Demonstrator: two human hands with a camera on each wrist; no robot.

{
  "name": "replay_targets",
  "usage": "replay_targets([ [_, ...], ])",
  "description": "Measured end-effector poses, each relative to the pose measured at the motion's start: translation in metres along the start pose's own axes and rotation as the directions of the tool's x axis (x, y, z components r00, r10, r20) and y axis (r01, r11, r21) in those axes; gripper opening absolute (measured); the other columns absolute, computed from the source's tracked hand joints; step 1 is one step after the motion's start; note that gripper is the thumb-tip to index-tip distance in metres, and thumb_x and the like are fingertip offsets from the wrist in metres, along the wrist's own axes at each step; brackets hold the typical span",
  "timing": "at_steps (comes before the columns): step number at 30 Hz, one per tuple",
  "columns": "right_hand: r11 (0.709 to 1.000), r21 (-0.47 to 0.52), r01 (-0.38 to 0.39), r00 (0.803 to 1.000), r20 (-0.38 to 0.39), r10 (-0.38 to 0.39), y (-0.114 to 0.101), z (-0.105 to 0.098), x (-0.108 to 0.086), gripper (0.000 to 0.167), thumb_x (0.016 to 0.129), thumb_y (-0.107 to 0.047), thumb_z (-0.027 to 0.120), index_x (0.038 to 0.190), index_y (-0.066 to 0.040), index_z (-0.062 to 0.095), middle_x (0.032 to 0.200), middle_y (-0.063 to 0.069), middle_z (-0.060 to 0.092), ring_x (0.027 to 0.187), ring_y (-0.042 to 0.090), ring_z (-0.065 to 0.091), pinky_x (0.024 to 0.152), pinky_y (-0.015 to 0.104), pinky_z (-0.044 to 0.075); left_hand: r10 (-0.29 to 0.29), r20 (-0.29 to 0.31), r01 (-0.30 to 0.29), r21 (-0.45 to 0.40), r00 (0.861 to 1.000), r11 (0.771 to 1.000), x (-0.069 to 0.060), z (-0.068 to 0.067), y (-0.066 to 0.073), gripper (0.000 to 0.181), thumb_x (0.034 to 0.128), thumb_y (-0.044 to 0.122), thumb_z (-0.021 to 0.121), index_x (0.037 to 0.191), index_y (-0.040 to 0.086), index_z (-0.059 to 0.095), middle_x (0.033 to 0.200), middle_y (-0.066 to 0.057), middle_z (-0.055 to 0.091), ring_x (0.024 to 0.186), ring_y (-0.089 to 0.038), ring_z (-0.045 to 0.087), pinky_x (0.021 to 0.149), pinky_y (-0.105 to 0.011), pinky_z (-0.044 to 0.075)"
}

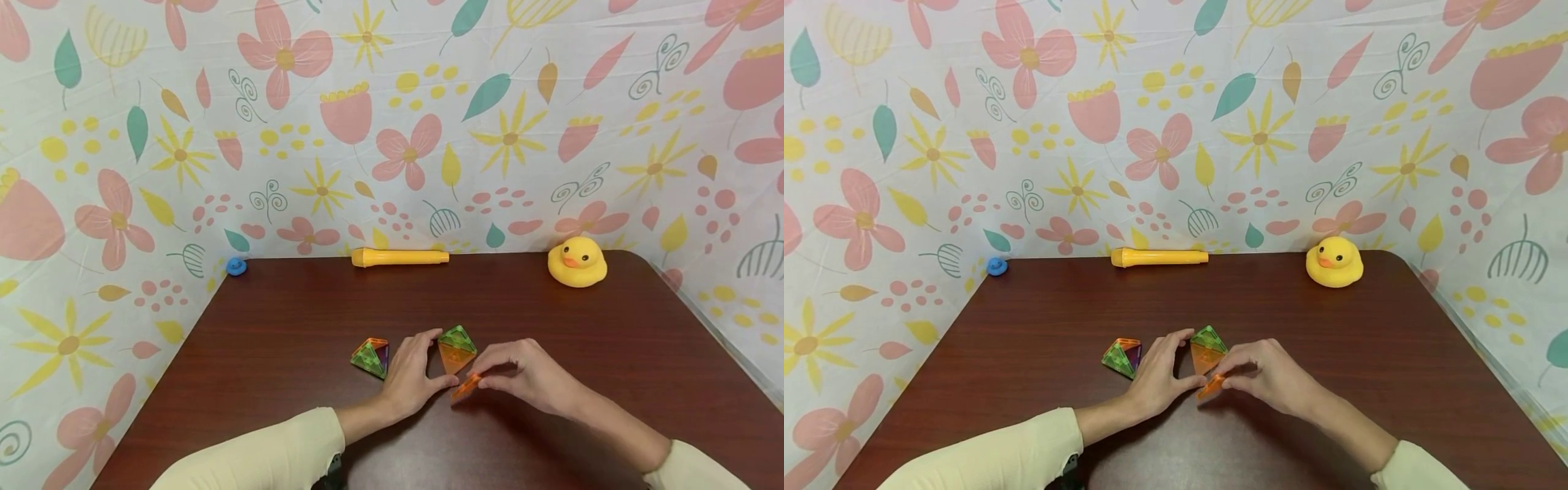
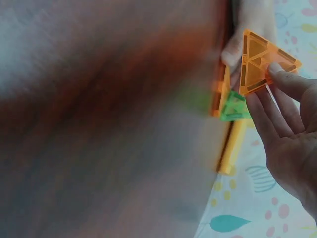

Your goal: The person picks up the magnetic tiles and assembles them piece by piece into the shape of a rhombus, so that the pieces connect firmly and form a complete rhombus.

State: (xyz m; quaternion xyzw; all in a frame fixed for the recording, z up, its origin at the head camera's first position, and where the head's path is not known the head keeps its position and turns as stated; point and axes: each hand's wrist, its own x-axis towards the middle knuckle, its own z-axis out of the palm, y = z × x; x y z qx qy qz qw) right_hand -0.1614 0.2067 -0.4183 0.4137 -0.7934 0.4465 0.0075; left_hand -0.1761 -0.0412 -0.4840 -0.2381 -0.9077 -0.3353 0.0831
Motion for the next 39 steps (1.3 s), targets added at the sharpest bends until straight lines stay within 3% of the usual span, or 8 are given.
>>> replay_targets([
  [7,0.997,-0.056,-0.050,0.992,-0.119,0.043,0.001,-0.009,0.006,0.026,0.085,0.003,0.086,0.104,-0.015,0.085,0.100,-0.006,0.076,0.088,0.012,0.073,0.074,0.027,0.062,-0.009,0.002,0.009,-0.006,1.000,1.000,0.001,0.000,0.002,0.083,0.0876,0.041,0.090,0.153,0.009,0.050,0.141,-0.003,0.064,0.124,-0.022,0.058,0.105,-0.042,0.049],
  [13,0.989,-0.108,-0.105,0.984,-0.157,0.087,0.006,-0.011,0.010,0.026,0.084,0.004,0.086,0.104,-0.012,0.084,0.099,-0.009,0.075,0.089,0.012,0.072,0.077,0.030,0.063,-0.008,0.004,0.008,-0.018,1.000,1.000,0.001,-0.001,0.002,0.084,0.0872,0.042,0.090,0.154,0.009,0.051,0.141,-0.003,0.064,0.123,-0.023,0.058,0.104,-0.042,0.049],
  [20,0.984,-0.123,-0.130,0.981,-0.162,0.109,0.012,-0.010,0.014,0.029,0.084,0.005,0.086,0.104,-0.016,0.085,0.101,-0.010,0.075,0.092,0.012,0.072,0.080,0.040,0.063,-0.002,0.000,0.002,-0.015,1.000,1.000,0.001,0.000,0.001,0.083,0.0873,0.042,0.090,0.154,0.009,0.051,0.141,-0.003,0.064,0.124,-0.023,0.058,0.104,-0.042,0.049],
  [25,0.984,-0.103,-0.142,0.980,-0.154,0.126,0.016,-0.005,0.016,0.026,0.084,0.005,0.086,0.104,-0.011,0.085,0.100,-0.009,0.075,0.092,0.011,0.072,0.081,0.037,0.063,-0.005,0.001,0.005,-0.019,1.000,1.000,0.001,-0.001,0.001,0.083,0.0875,0.042,0.089,0.154,0.010,0.051,0.137,-0.003,0.065,0.123,-0.022,0.058,0.103,-0.042,0.049],
  [39,0.987,-0.109,-0.120,0.985,-0.137,0.104,0.019,0.003,0.021,0.026,0.083,0.003,0.088,0.105,-0.011,0.085,0.101,-0.009,0.076,0.093,0.013,0.072,0.087,0.028,0.061,0.000,0.007,0.000,-0.008,1.000,1.000,0.001,-0.001,0.001,0.083,0.0882,0.043,0.088,0.154,0.009,0.050,0.136,-0.003,0.065,0.123,-0.022,0.057,0.105,-0.043,0.049],
])
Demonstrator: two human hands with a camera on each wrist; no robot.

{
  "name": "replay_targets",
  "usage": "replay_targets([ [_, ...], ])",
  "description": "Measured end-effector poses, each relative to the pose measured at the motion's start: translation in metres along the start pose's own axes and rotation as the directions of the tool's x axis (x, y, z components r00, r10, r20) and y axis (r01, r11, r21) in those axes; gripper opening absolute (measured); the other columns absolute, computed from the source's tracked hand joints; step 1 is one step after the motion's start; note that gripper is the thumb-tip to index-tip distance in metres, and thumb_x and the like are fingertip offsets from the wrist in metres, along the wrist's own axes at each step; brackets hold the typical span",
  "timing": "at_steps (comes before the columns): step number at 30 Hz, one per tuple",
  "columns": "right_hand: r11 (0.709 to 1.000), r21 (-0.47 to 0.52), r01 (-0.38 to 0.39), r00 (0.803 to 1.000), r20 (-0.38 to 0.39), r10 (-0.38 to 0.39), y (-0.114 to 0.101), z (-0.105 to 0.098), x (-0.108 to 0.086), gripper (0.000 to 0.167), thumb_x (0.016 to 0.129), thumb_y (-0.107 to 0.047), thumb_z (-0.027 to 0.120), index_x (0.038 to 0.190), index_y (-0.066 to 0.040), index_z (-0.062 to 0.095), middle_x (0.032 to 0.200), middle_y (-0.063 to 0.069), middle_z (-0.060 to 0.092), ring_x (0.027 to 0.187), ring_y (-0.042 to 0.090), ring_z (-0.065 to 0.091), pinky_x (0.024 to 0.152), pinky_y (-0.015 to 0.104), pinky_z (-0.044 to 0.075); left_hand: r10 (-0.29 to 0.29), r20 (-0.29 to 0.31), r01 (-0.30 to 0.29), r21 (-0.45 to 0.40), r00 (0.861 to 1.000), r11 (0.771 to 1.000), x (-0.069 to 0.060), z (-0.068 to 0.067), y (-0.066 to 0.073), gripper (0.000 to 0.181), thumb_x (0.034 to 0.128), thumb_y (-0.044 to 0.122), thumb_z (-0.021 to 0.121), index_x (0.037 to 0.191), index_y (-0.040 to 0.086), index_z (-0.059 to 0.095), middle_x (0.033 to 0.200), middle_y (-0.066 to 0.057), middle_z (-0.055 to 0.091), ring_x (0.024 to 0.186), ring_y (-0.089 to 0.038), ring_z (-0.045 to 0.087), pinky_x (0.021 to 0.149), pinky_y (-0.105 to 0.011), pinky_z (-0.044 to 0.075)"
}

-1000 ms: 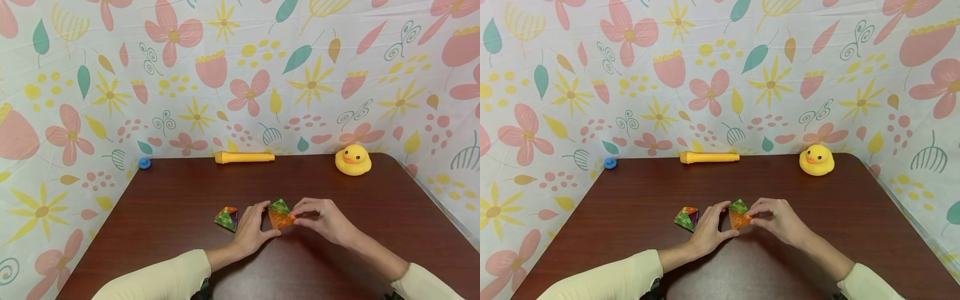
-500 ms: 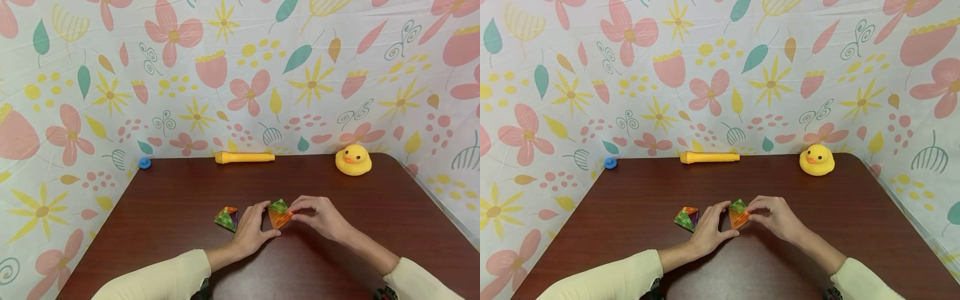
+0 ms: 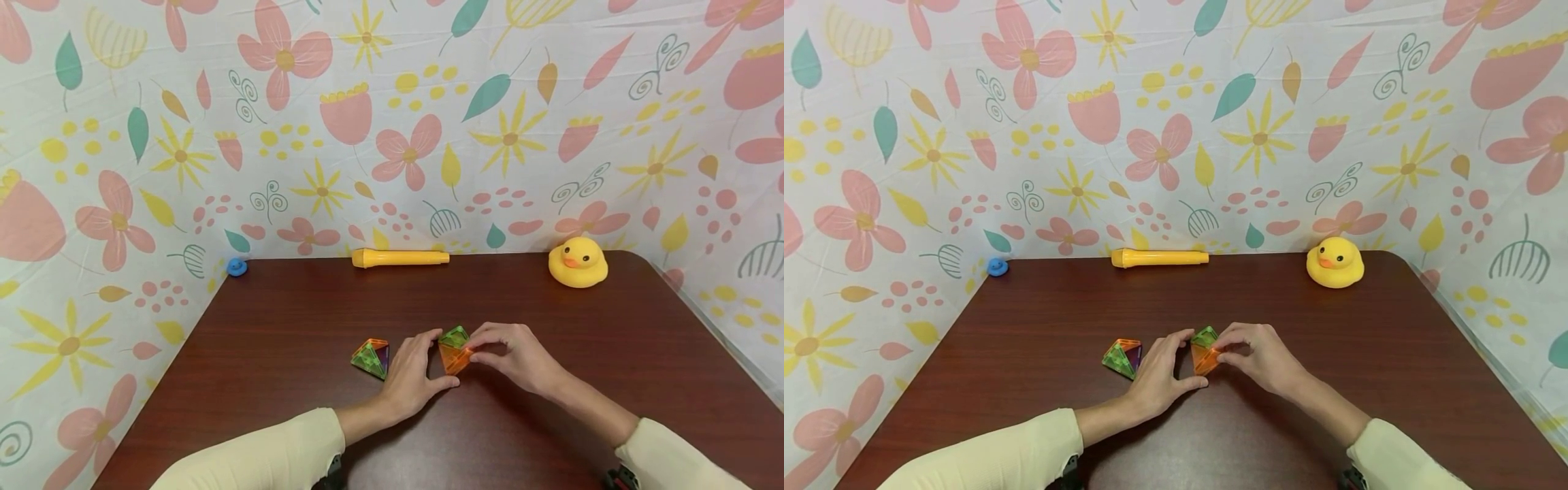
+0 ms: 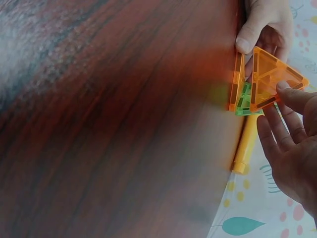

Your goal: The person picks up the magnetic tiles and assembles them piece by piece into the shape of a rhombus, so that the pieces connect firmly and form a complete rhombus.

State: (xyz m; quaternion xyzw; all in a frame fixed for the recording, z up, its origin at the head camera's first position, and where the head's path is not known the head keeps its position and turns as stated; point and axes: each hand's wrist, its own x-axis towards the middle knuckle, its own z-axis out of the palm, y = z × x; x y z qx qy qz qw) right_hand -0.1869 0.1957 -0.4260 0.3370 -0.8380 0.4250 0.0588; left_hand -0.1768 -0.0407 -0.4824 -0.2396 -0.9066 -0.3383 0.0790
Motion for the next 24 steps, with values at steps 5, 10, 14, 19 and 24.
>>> replay_targets([
  [5,1.000,-0.003,0.009,1.000,0.014,-0.009,0.0015,0.0010,0.0003,0.027,0.083,0.004,0.087,0.105,-0.011,0.084,0.102,-0.008,0.077,0.093,0.013,0.072,0.087,0.031,0.061,0.002,0.000,-0.002,0.005,1.000,1.000,-0.0002,-0.0001,-0.0001,0.083,0.0883,0.043,0.088,0.154,0.009,0.050,0.137,-0.003,0.065,0.123,-0.022,0.057,0.104,-0.043,0.049],
  [10,1.000,-0.004,0.011,1.000,0.026,-0.011,0.0041,0.0023,0.0011,0.026,0.084,0.005,0.087,0.106,-0.009,0.084,0.101,-0.006,0.077,0.092,0.014,0.072,0.086,0.034,0.062,0.000,0.003,0.000,0.004,1.000,1.000,-0.0002,0.0000,0.0001,0.083,0.0884,0.043,0.088,0.154,0.009,0.050,0.138,-0.004,0.065,0.124,-0.022,0.057,0.105,-0.043,0.049],
  [14,1.000,-0.009,0.022,1.000,0.018,-0.021,0.0050,0.0034,0.0015,0.027,0.083,0.007,0.086,0.106,-0.008,0.084,0.101,-0.006,0.076,0.091,0.013,0.072,0.084,0.037,0.063,0.001,-0.002,-0.001,0.004,1.000,1.000,-0.0003,0.0004,0.0002,0.083,0.0877,0.042,0.089,0.154,0.009,0.050,0.137,-0.004,0.065,0.124,-0.022,0.057,0.105,-0.043,0.049],
  [19,0.999,-0.023,0.042,0.999,0.000,-0.042,0.0056,0.0046,0.0012,0.028,0.083,0.009,0.085,0.105,-0.008,0.084,0.101,-0.006,0.077,0.091,0.012,0.072,0.082,0.039,0.063,0.011,-0.014,-0.010,0.016,1.000,1.000,-0.0005,0.0009,0.0002,0.085,0.0862,0.042,0.090,0.153,0.009,0.050,0.141,-0.004,0.064,0.127,-0.023,0.058,0.106,-0.043,0.049],
  [24,0.998,-0.044,0.048,0.999,-0.013,-0.048,0.0068,0.0054,0.0009,0.031,0.081,0.011,0.086,0.106,-0.007,0.084,0.100,-0.006,0.077,0.091,0.012,0.072,0.081,0.037,0.063,0.013,-0.014,-0.013,0.017,1.000,1.000,-0.0008,0.0007,0.0000,0.085,0.0866,0.042,0.090,0.154,0.009,0.050,0.141,-0.004,0.064,0.126,-0.023,0.058,0.105,-0.043,0.049],
])
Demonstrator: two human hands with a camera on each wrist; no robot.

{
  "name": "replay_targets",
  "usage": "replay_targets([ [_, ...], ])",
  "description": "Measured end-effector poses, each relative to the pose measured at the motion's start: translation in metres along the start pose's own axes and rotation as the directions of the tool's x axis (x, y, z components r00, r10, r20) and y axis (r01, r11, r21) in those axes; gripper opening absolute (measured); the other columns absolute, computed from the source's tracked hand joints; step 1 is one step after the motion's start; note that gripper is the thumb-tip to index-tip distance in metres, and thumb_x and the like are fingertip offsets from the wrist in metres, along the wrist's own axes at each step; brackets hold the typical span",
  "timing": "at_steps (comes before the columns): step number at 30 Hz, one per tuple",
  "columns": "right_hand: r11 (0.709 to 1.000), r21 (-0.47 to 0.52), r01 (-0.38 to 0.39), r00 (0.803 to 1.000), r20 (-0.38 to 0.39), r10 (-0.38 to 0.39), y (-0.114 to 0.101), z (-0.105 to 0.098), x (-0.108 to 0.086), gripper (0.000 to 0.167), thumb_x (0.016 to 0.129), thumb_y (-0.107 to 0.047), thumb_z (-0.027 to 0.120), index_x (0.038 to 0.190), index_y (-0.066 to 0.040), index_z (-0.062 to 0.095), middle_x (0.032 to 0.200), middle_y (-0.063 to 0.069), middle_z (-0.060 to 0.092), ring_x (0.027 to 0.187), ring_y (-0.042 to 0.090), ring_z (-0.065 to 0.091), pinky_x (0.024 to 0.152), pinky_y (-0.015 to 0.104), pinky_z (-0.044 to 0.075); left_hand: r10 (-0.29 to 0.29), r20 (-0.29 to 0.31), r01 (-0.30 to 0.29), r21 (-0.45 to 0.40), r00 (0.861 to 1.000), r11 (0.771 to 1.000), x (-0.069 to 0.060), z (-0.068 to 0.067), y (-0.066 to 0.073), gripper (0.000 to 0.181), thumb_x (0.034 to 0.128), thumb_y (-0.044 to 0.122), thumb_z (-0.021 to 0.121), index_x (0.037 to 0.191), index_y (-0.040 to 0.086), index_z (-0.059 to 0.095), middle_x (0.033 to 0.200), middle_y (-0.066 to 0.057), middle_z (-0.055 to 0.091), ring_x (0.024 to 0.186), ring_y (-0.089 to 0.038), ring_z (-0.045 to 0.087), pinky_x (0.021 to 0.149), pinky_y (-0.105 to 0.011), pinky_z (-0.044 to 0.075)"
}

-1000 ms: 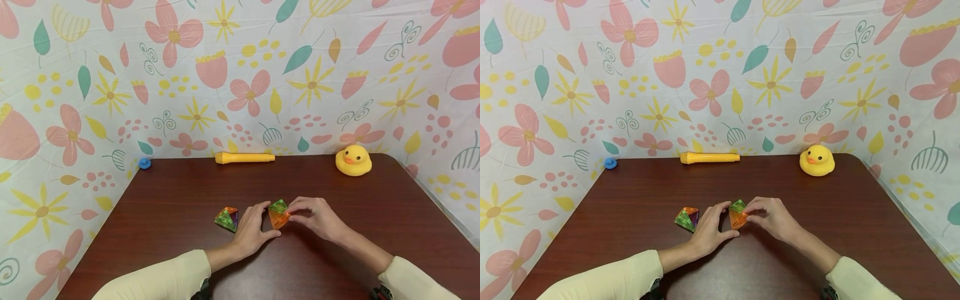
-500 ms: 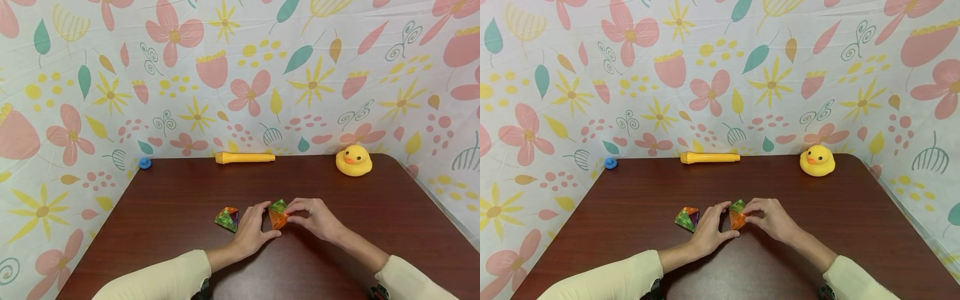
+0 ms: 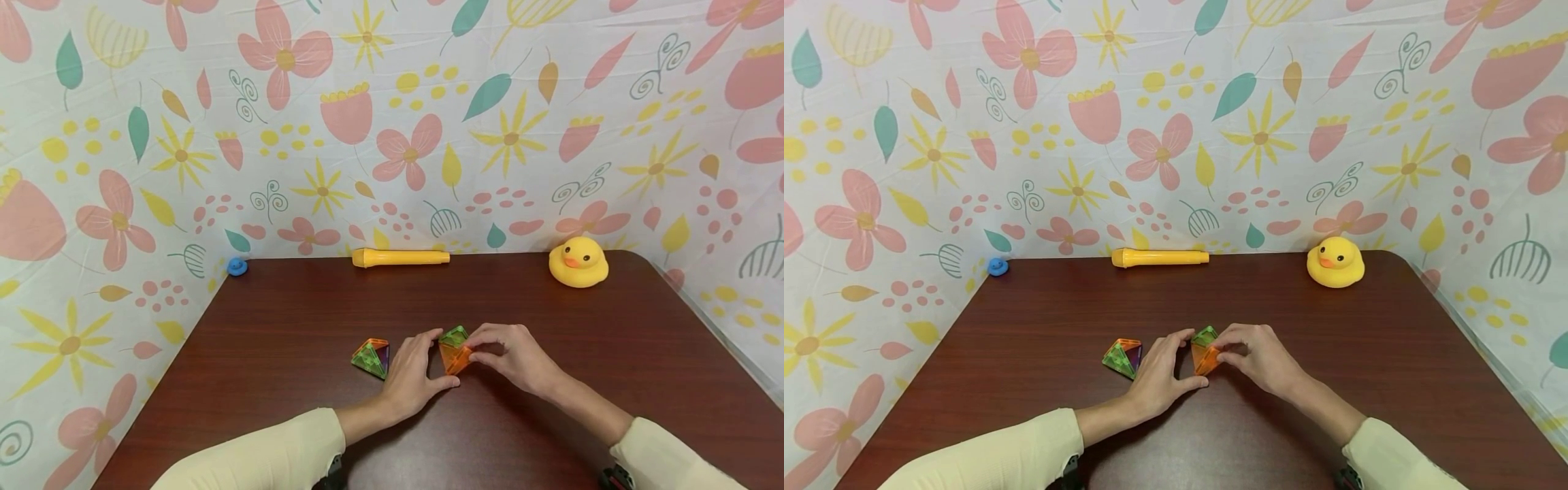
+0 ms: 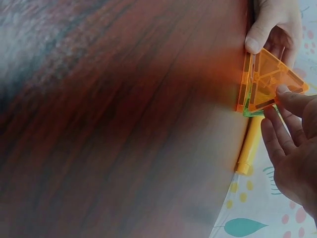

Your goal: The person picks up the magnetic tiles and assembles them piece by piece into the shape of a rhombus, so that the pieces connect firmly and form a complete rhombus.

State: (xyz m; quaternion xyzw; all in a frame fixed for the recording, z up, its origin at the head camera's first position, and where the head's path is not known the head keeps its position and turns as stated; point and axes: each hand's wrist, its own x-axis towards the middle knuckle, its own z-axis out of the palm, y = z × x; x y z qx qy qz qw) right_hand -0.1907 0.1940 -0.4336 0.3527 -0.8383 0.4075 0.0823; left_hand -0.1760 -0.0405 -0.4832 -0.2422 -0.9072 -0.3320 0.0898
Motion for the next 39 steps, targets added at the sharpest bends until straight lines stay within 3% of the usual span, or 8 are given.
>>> replay_targets([
  [30,0.999,-0.011,-0.043,0.999,-0.024,0.043,0.0048,0.0053,-0.0012,0.035,0.082,0.011,0.086,0.111,-0.008,0.082,0.102,-0.007,0.076,0.089,0.011,0.072,0.079,0.039,0.063,-0.010,0.018,0.010,-0.006,1.000,1.000,0.0003,-0.0012,0.0011,0.083,0.0885,0.042,0.088,0.155,0.009,0.049,0.146,-0.004,0.062,0.130,-0.025,0.056,0.108,-0.045,0.048],
  [39,0.990,-0.005,-0.141,0.990,0.007,0.141,0.0032,0.0046,0.0003,0.034,0.086,0.006,0.085,0.115,-0.010,0.076,0.102,-0.006,0.075,0.092,0.011,0.072,0.083,0.037,0.063,-0.012,0.015,0.012,-0.013,1.000,1.000,0.0000,-0.0016,0.0013,0.082,0.0884,0.041,0.089,0.154,0.009,0.050,0.146,-0.004,0.062,0.131,-0.025,0.056,0.109,-0.046,0.048],
])
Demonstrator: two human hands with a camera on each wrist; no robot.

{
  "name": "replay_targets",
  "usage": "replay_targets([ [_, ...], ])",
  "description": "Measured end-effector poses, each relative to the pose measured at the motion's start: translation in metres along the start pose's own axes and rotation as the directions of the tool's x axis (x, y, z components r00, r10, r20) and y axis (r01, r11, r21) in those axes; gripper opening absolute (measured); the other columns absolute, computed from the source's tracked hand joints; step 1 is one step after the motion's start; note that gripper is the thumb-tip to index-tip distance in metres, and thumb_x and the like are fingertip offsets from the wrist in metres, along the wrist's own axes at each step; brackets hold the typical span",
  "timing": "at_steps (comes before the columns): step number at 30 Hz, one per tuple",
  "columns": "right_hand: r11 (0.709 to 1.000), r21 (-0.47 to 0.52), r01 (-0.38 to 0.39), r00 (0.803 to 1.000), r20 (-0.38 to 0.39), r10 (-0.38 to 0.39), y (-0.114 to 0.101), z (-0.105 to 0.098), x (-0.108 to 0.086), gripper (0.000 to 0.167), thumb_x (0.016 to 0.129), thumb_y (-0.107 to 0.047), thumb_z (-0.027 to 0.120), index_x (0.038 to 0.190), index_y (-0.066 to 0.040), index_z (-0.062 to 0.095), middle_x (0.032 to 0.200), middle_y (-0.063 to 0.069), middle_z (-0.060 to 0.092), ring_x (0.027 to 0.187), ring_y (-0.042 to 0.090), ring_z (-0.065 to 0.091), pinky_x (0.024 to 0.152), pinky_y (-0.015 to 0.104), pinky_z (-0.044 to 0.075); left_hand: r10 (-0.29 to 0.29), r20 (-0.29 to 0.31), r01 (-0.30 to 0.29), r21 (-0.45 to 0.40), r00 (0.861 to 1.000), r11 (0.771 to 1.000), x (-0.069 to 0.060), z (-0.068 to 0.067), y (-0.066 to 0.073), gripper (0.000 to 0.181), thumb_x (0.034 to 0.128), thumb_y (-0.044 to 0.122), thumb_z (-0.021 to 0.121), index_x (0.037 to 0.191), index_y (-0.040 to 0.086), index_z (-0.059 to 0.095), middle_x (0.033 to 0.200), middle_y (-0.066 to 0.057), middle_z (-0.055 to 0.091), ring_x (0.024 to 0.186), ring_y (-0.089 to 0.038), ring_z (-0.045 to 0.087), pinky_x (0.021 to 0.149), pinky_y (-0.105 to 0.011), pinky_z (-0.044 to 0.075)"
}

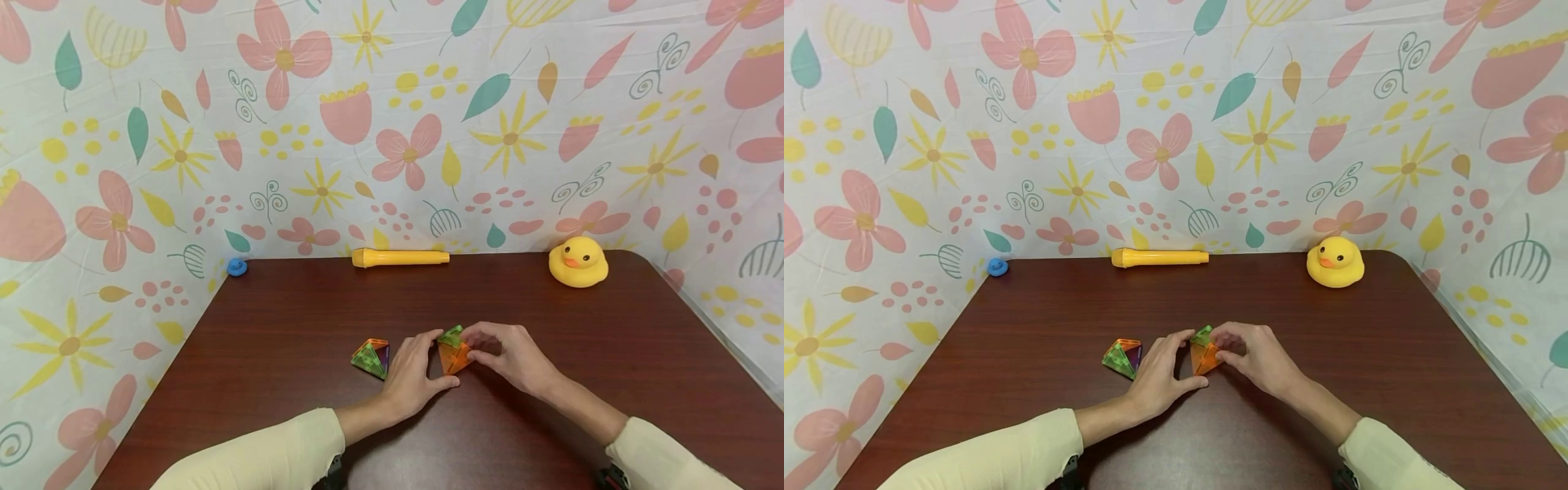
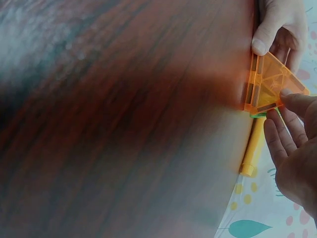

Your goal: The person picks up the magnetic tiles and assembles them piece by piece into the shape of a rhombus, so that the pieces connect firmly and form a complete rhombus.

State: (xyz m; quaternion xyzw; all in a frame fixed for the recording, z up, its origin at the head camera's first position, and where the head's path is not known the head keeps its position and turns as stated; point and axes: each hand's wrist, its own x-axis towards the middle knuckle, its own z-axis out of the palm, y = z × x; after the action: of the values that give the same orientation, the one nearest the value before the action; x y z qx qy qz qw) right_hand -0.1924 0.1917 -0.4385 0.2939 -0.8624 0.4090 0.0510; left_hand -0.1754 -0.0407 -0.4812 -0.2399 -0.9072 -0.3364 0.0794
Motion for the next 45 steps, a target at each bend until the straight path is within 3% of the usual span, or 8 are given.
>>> replay_targets([
  [9,1.000,-0.010,-0.009,0.999,-0.033,0.009,-0.0005,0.0016,0.0010,0.050,0.083,0.008,0.087,0.126,-0.006,0.064,0.095,-0.006,0.073,0.086,0.009,0.070,0.082,0.037,0.063,0.013,-0.014,-0.013,0.015,1.000,1.000,-0.0004,0.0004,-0.0005,0.082,0.0878,0.041,0.089,0.153,0.010,0.051,0.145,-0.004,0.063,0.128,-0.024,0.057,0.107,-0.044,0.049],
  [21,0.999,-0.016,-0.028,0.999,-0.017,0.028,-0.0004,0.0016,0.0006,0.039,0.086,0.004,0.085,0.122,-0.006,0.073,0.095,-0.008,0.073,0.088,0.008,0.069,0.085,0.039,0.062,0.000,0.000,0.000,0.003,1.000,1.000,-0.0003,0.0008,-0.0017,0.082,0.0874,0.041,0.090,0.153,0.011,0.050,0.146,-0.003,0.062,0.130,-0.024,0.056,0.108,-0.044,0.048],
  [33,0.999,-0.049,-0.002,0.998,-0.065,-0.002,-0.0007,0.0055,0.0011,0.033,0.085,0.004,0.087,0.112,-0.012,0.078,0.101,-0.004,0.070,0.086,0.009,0.070,0.079,0.039,0.063,0.003,0.000,-0.003,0.009,1.000,1.000,-0.0010,0.0012,-0.0019,0.082,0.0882,0.040,0.089,0.153,0.010,0.050,0.146,-0.004,0.062,0.129,-0.024,0.056,0.108,-0.045,0.048],
  [45,0.988,-0.153,-0.010,0.996,0.090,0.024,0.0033,0.0032,-0.0009,0.040,0.084,0.003,0.088,0.122,-0.004,0.077,0.108,0.000,0.073,0.085,0.012,0.068,0.074,0.030,0.061,0.000,0.012,0.000,-0.003,1.000,1.000,-0.0008,-0.0001,-0.0009,0.081,0.0901,0.041,0.087,0.155,0.011,0.049,0.148,-0.003,0.061,0.133,-0.025,0.055,0.110,-0.046,0.047],
])
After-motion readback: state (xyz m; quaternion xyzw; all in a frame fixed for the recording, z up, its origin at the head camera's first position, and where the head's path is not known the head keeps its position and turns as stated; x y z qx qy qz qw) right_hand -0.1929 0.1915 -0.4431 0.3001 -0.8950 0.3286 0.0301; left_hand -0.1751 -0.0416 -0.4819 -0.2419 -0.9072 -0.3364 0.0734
